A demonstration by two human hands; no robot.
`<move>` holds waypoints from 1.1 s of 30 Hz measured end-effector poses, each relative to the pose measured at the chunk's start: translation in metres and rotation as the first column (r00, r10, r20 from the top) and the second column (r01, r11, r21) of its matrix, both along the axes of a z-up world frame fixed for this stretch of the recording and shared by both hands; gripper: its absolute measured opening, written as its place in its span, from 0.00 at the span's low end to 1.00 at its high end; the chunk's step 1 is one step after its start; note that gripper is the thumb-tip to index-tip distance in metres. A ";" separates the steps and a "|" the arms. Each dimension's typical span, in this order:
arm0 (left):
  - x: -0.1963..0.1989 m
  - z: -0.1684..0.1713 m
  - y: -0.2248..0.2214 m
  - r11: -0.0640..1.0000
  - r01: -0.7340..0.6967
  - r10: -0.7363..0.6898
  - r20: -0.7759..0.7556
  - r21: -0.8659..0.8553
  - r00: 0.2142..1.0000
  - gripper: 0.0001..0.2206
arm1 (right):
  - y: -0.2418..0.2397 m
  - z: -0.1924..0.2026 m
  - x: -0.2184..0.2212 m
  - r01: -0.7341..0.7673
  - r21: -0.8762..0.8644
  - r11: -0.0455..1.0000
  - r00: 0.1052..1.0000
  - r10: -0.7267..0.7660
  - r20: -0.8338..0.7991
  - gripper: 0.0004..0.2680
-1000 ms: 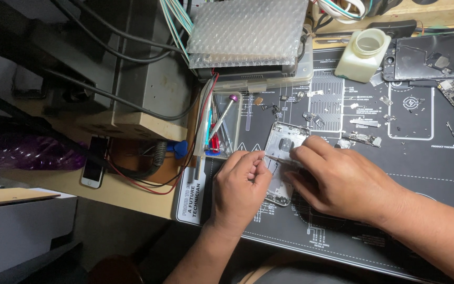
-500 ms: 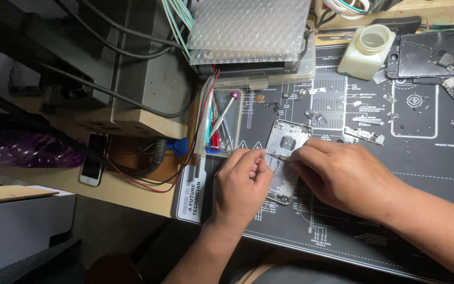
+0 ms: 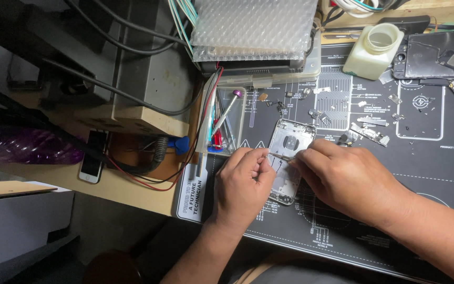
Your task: Repairing a mobile phone by manipulating internal components and screws using precision tools
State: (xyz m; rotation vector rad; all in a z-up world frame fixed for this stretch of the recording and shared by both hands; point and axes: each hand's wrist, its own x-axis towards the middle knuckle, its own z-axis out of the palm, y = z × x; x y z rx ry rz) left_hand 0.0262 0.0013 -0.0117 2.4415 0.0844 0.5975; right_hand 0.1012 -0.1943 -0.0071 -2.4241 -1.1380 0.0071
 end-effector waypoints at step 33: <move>-0.016 0.006 0.010 0.978 0.074 -0.046 -0.144 0.193 0.988 0.11 | -0.034 0.022 0.009 0.327 -0.027 0.945 0.945 -0.326 0.037 0.06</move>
